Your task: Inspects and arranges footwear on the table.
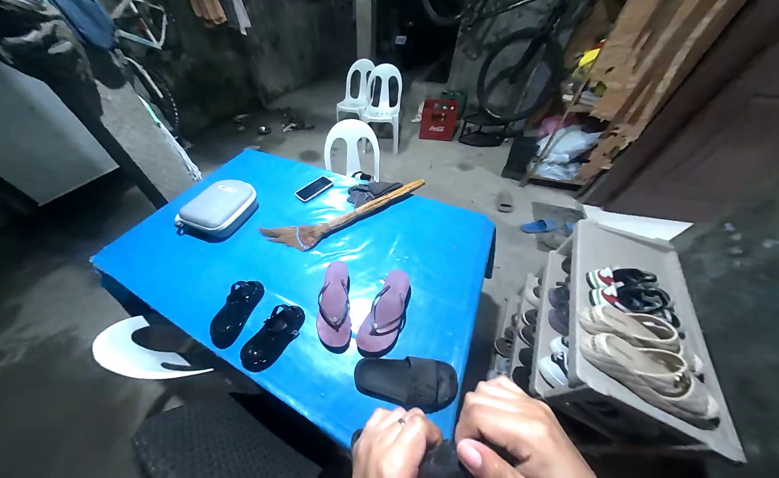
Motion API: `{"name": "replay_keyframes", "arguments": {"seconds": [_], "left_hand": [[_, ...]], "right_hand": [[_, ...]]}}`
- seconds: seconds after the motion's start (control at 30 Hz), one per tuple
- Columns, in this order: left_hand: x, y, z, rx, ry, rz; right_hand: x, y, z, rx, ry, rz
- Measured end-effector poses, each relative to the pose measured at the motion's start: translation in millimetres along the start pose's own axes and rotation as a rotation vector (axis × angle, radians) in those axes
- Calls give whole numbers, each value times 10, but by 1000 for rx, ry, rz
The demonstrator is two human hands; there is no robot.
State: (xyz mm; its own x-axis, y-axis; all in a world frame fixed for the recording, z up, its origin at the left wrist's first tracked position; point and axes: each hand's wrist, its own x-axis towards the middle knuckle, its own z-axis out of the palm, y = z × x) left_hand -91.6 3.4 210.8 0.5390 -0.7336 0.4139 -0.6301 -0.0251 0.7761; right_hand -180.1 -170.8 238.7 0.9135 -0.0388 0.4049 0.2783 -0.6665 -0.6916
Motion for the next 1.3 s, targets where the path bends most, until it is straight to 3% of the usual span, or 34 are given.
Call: {"name": "replay_keyframes", "arguments": {"seconds": [0.33,0.4,0.47,0.57,0.63,0.77,0.87,0.97,1.03,1.13,1.2,1.3], "left_hand": [[18,9,5,6,-19,-39],[60,30,-39,-10,-129,-135],[122,-19,-109,-188,-335,-268],[214,-197,-185,-565,-599,-461],[210,-298,-152,-708,-632,-598],[98,-396,-25,-783,-404,-718],[-47,-508,-53,-732,-31,-743],[-201,-742,-233,-877,314,-766],[-318,-849,-305,-1025,445,-775],[-414,-851,-341,-1058,504,-760],[-430,-858,-331,-945,522,-768],[-437,-991,-249,-621,550,-841]], "right_hand": [[7,22,-6,-71,10,14],[58,136,-30,-255,23,-14],[161,332,-97,-396,-36,-49],[339,533,-295,-289,-278,1],[400,612,-317,-294,-309,-3],[388,688,-227,-352,-89,-72],[336,818,-334,-424,102,-51],[127,1178,-358,-367,177,84],[-96,1501,-186,-272,22,321],[-370,1962,297,-224,-412,623],[-556,2161,694,-234,-530,602],[-752,2360,1218,-293,-512,348]]}}
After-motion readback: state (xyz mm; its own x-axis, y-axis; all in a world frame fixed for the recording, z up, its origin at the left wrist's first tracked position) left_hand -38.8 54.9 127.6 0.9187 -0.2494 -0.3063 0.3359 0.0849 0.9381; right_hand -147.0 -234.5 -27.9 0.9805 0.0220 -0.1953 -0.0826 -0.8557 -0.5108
